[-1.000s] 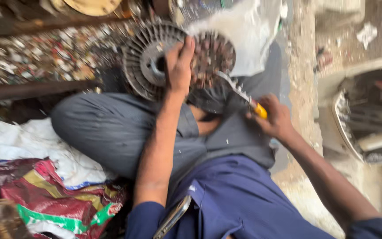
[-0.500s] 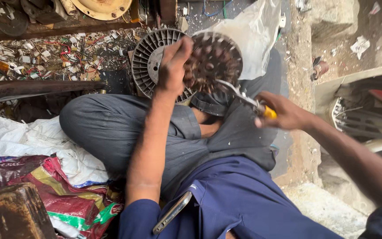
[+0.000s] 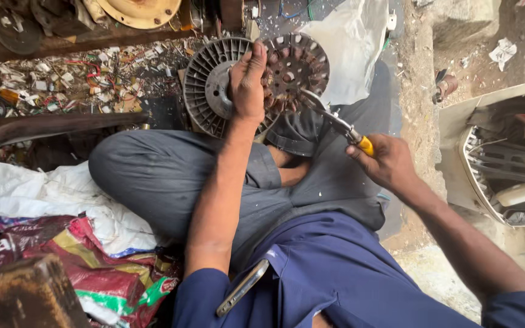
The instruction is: The person sits cross-legged on the floor and uses pliers and a screwdriver to remove copper windings from a circular motor stator. They repeatedly pry and pull the windings out of the slots, rotating the stator as they work.
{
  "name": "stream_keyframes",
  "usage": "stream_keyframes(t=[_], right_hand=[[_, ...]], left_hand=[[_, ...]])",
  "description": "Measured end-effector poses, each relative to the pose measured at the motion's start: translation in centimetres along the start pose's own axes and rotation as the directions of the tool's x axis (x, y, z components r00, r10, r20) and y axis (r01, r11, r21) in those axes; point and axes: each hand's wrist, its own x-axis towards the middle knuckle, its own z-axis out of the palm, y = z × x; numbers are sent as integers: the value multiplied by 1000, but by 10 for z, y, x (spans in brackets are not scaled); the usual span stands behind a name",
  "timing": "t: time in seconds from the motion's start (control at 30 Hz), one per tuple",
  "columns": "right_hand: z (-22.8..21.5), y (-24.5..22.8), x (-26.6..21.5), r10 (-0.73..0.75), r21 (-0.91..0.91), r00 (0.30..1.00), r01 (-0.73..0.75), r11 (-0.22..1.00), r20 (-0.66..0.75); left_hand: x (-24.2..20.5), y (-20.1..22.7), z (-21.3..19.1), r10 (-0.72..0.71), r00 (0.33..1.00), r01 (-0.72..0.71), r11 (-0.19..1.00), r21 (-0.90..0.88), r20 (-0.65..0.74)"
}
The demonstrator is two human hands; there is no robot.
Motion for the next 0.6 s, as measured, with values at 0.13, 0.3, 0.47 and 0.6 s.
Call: stream_keyframes(t=[0.13,0.3,0.47,0.6], right_hand=[[-22,-17,4,48,133,989,-67,989,136],[-41,-3,19,-359,260,909,303,917,210],[13,6,52,-301,48,934,297,954,193],[50,2,45,-127,-137,989,115,984,-77]], left_hand=[[-9,14,3,-39,999,35,993,-115,-33],[-20,51,0,-274,951,309,866,-393,143],[14,48,1,-183,958,204,976,-73,223],[25,32,-5,-122,992,116,978,171,23]])
